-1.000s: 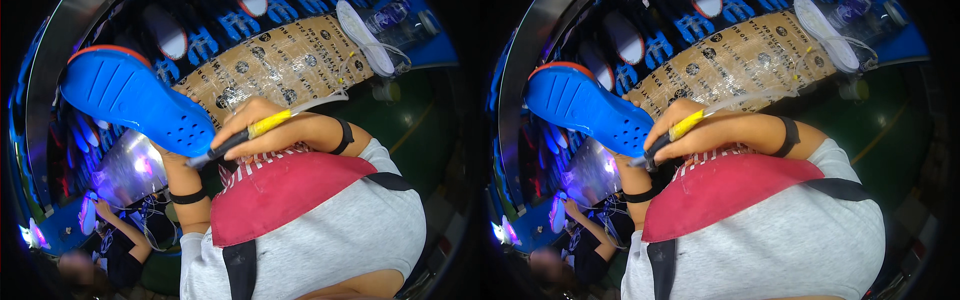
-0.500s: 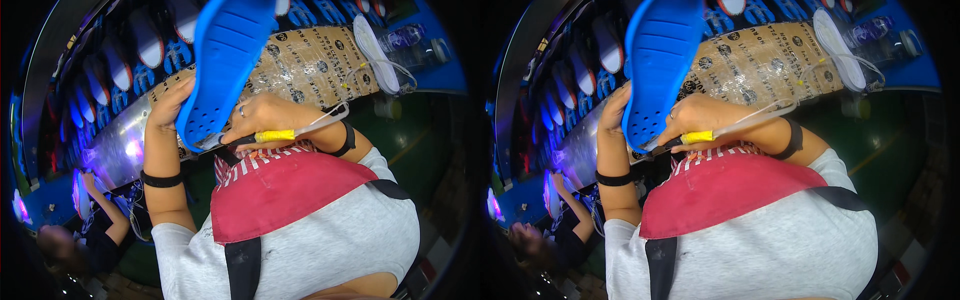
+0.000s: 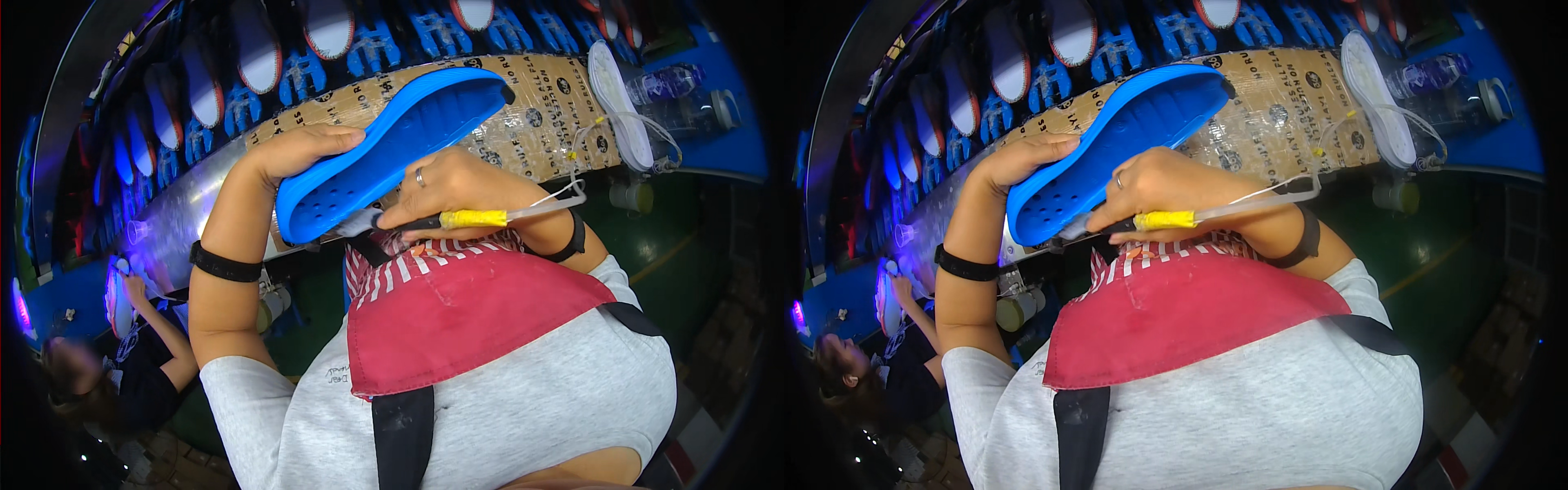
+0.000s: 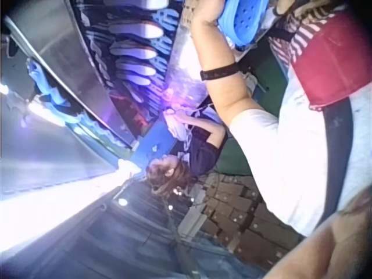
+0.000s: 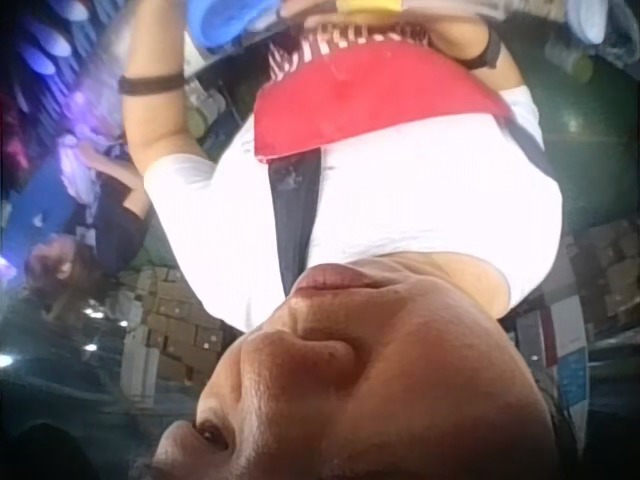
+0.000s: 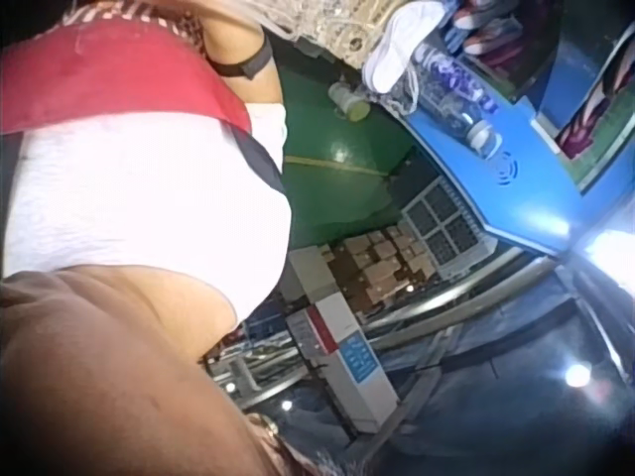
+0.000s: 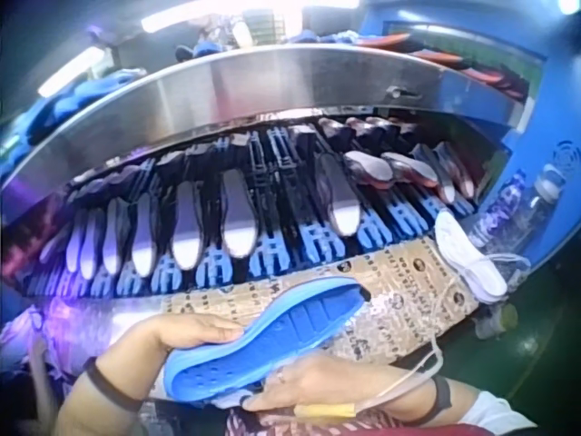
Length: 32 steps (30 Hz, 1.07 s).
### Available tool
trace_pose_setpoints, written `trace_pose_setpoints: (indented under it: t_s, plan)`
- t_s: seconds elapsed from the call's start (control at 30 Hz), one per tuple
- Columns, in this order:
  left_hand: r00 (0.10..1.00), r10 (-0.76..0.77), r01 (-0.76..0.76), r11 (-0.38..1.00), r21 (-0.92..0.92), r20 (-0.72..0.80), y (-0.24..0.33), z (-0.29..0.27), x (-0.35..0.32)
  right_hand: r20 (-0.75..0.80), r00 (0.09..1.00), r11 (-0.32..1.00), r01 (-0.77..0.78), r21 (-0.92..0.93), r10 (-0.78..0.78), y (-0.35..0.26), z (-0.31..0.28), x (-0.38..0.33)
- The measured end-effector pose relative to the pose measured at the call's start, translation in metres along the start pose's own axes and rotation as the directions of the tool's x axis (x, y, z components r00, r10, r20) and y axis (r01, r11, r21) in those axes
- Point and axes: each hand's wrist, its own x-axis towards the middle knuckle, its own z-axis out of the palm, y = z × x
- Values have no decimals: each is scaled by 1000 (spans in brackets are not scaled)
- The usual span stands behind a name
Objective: Applying glue or chemical treatment to the bottom of shoe soles using a brush applicator.
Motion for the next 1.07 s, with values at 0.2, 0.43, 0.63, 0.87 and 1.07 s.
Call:
trace_pose_setpoints:
  t_s: [0.2, 0.43, 0.63, 0.87, 1.07]
  plan:
    - [999, -34, 36, 995, 94, -16, -2, -8, -5, -103, 993, 985, 43, -167, -61, 7, 9, -6]
    - [995, -70, 73, 997, 36, -64, -5, -5, -18, -218, 976, 987, -11, -161, -25, 10, 9, -11]
    - [996, -68, 66, 997, -34, -61, -22, -20, -29, -188, 982, 998, 22, -65, -34, 7, -2, -22]
    - [967, -46, -90, 858, -506, -251, -56, -16, -28, -227, 973, 998, -47, -46, 35, 14, -2, -29]
    - [680, 348, -715, 511, -477, -646, -87, 11, -6, -354, 922, 986, -121, 119, 156, 8, -13, -28]
